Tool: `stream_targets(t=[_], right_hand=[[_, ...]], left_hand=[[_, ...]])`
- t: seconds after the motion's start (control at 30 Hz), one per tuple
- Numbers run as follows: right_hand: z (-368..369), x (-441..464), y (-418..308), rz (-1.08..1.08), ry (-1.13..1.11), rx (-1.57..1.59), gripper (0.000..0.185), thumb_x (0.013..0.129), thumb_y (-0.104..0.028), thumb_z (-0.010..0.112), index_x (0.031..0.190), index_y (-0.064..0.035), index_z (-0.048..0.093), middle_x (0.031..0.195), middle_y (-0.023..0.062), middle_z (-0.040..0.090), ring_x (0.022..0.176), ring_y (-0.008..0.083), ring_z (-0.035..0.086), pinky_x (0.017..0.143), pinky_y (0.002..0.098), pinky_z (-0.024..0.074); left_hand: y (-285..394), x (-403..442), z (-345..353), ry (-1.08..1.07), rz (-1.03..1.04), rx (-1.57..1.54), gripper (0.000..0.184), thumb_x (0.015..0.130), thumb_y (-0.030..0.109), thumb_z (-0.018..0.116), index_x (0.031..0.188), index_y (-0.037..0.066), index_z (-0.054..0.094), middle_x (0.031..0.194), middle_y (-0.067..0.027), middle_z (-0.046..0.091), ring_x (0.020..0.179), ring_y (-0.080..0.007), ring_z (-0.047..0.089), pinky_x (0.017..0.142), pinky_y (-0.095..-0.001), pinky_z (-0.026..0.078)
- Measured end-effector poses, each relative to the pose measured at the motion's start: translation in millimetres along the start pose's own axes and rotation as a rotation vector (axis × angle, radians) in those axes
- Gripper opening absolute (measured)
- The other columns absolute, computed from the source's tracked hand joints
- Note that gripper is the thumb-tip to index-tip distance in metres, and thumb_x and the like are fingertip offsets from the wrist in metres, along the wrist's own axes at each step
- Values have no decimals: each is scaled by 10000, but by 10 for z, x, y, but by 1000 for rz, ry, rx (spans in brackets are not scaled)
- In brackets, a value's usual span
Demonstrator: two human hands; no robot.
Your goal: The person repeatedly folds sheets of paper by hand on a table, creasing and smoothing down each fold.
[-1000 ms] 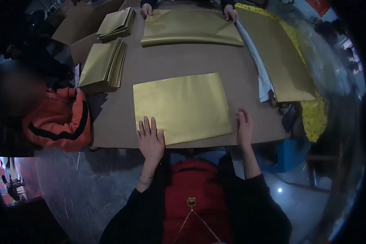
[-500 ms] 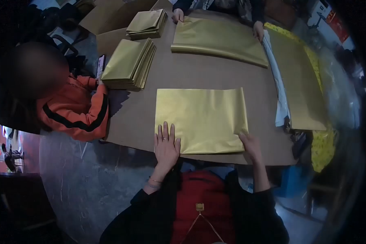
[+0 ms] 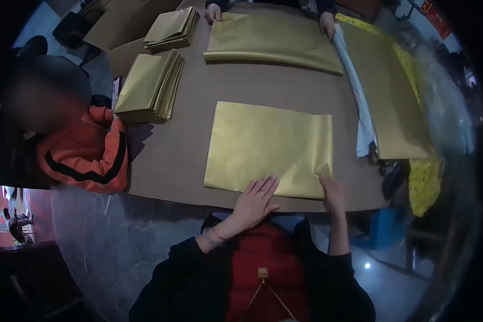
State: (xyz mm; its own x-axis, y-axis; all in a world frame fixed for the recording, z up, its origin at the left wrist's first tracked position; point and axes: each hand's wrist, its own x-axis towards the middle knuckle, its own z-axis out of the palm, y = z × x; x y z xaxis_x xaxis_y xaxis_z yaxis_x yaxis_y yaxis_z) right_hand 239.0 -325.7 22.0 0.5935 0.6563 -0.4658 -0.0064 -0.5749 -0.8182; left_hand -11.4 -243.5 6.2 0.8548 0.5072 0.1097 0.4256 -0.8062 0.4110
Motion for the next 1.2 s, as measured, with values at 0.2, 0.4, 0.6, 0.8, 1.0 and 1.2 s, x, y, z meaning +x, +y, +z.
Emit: stream_targets(t=[0.2, 0.4, 0.6, 0.8, 1.0, 1.2], right_hand=[[52, 56, 102, 35, -76, 434, 384, 922, -310, 564, 1053, 47, 619, 931, 98, 645, 854, 138, 582, 769, 299, 459], [-23, -217, -281, 85, -34, 566, 388, 942, -279, 528, 1156, 43, 560, 1024, 82, 622, 928, 142, 571, 802, 285, 447], [496, -674, -1290, -397, -145, -433, 431, 921, -205, 501, 1242, 79, 454, 900, 183, 648, 847, 300, 636, 727, 372, 487], [1876, -638, -1746, -753, -386, -1016, 406, 875, -163, 452, 1205, 71, 414, 780, 290, 605, 709, 404, 616, 631, 505, 493], [1997, -309, -1320, -773, -499, -651, 406, 943, -293, 456, 1230, -8, 491, 997, 252, 620, 949, 405, 595, 823, 449, 473], [1756, 396, -1132, -1191, -185, -691, 340, 885, -187, 541, 1184, -25, 548, 1277, 181, 496, 1206, 339, 455, 999, 431, 375]], left_hand=[[-40, -272, -55, -33, -34, 51, 708, 871, 405, 548, 1417, 36, 289, 1466, -126, 306, 1352, -269, 294, 1072, -412, 289], [-73, -320, -22, -65, -45, 81, 784, 841, 470, 553, 1430, 41, 264, 1481, -119, 281, 1368, -255, 265, 1091, -412, 261], [-98, -319, 52, -94, -17, 163, 793, 847, 476, 538, 1444, 48, 237, 1504, -122, 228, 1385, -274, 218, 1108, -417, 222], [-85, -338, 38, -194, -38, 157, 736, 831, 425, 559, 1413, 56, 302, 1418, -137, 352, 1311, -319, 307, 1107, -426, 214], [-106, -363, 166, -123, -11, 206, 718, 840, 438, 533, 1400, 43, 318, 1346, -122, 430, 1247, -262, 389, 1076, -384, 265], [-137, -362, 94, -35, 36, 163, 633, 856, 389, 552, 1351, 30, 388, 1265, -127, 499, 1162, -261, 469, 972, -350, 393]])
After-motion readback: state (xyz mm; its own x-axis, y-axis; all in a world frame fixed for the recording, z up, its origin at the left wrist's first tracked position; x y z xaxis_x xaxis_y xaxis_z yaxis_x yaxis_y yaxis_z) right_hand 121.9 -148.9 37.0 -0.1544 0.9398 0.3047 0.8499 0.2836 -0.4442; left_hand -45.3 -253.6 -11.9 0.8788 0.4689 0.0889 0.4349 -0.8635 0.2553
